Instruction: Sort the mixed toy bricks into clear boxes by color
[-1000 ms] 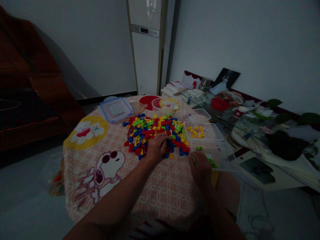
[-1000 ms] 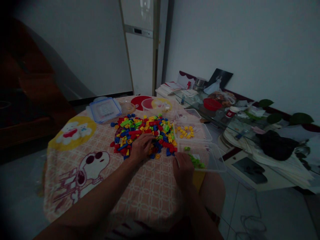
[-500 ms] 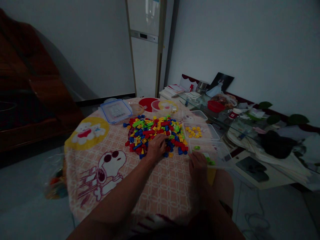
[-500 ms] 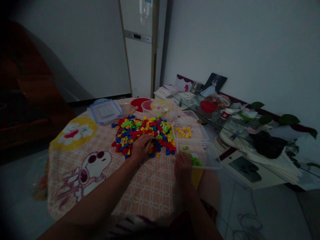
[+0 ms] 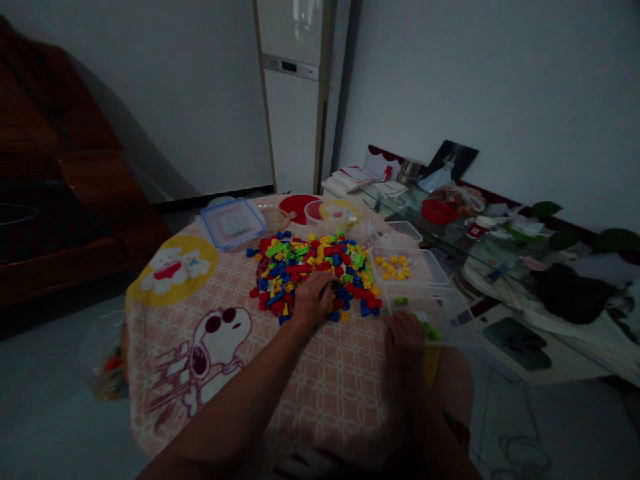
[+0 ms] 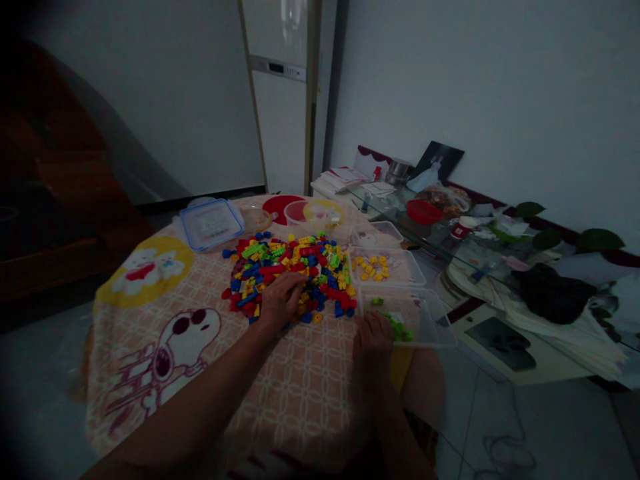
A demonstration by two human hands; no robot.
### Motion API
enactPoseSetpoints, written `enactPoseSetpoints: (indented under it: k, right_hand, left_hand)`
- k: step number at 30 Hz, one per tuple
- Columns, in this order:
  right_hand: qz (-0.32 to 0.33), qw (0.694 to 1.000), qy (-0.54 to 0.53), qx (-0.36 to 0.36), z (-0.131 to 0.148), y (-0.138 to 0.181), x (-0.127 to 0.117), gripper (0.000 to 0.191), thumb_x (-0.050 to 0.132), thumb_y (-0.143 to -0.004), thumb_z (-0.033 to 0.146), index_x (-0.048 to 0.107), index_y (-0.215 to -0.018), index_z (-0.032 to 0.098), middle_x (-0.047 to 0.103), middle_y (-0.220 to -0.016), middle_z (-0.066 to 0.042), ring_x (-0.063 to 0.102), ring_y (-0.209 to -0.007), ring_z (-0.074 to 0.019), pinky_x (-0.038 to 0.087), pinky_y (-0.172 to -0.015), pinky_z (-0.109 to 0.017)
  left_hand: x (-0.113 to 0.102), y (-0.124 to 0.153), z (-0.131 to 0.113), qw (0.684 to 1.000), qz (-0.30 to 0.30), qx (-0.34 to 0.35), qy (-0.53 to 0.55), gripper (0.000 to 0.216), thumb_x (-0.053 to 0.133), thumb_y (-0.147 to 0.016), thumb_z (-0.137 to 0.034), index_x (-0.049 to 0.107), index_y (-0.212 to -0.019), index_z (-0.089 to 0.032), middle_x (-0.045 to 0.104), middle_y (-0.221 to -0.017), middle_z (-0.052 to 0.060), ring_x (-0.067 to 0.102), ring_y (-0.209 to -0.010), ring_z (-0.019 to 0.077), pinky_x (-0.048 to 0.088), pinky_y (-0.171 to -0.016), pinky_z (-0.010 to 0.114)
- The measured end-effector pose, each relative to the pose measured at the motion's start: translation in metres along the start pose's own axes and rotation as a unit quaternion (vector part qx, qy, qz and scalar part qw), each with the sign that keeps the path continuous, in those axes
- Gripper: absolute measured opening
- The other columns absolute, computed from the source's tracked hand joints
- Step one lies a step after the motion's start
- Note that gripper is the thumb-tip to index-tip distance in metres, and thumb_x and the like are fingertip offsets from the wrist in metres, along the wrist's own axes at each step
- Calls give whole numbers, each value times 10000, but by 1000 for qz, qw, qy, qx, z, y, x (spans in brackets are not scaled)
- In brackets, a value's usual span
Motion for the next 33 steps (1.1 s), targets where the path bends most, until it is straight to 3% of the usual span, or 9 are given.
enactPoseSetpoints:
  k: [8, 16, 19, 22, 25, 28, 33]
  right_hand:
    - [-5, 1000, 17, -12, -1, -5, -4, 265, 519, -922, 76, 742, -1016, 186, 739, -980, -103, 637, -1064, -263, 513, -990, -459]
    - [19, 1000, 14, 15, -5, -9, -6, 228, 534, -957, 136, 749, -1011, 191, 736, -1023, -128, 625, -1076, -287, 523, -985, -502]
    - [13, 999, -2, 32, 1, -22, -12, 213, 562, -964, 178, 752, -1059, 195, 731, -1136, -148, 607, -1169, -306, 511, -1030, -538]
    - [-5, 998, -50, 45, 9, -50, -10, 188, 582, -971, 228, 753, -1047, 218, 742, -1115, -125, 640, -1112, -282, 526, -1020, -513]
    - [-19, 992, -99, 74, 11, -89, 8, 226, 553, -964, 247, 753, -1061, 210, 757, -1093, -127, 668, -1060, -273, 544, -987, -484]
    - [-18, 986, -127, 103, 8, -131, 41, 294, 513, -946, 238, 747, -1110, 167, 758, -1109, -157, 672, -1071, -284, 528, -1012, -470]
    - [11, 964, -90, 252, -29, -188, 104, 416, 482, -912, 190, 713, -1244, 88, 740, -1176, -211, 656, -1151, -319, 490, -1061, -482]
  left_hand:
    - [0, -1, -4, 1000, 6, 6, 4, 229, 551, -951, -123, 747, -1033, -208, 785, -1015, 70, 744, -963, 193, 614, -883, 326]
    - [-28, -8, 4, 998, -55, -21, -29, 231, 554, -926, -125, 755, -1000, -211, 790, -1015, 63, 748, -946, 196, 612, -863, 332]
    - [-40, -11, 11, 995, -87, -37, -38, 237, 555, -911, -119, 759, -987, -212, 793, -999, 58, 749, -936, 195, 610, -859, 328]
    - [-47, -13, 20, 992, -102, -60, -42, 241, 551, -900, -119, 763, -963, -215, 793, -990, 55, 747, -925, 195, 609, -848, 325]
    - [-50, -12, 23, 991, -108, -73, -41, 241, 551, -897, -117, 763, -955, -215, 794, -990, 53, 746, -931, 197, 606, -855, 328]
    - [-55, -11, 25, 989, -118, -74, -42, 235, 553, -902, -117, 762, -956, -209, 795, -987, 52, 747, -917, 191, 602, -846, 318]
    - [-61, -9, 33, 986, -131, -82, -56, 227, 553, -903, -124, 760, -942, -207, 797, -966, 54, 749, -896, 191, 606, -823, 317]
Point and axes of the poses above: each hand's wrist, its own y-axis away from the middle knuckle, its own x-axis out of the palm, z = x × y, the point moved 10 cm from there along -y, towards the middle knuckle
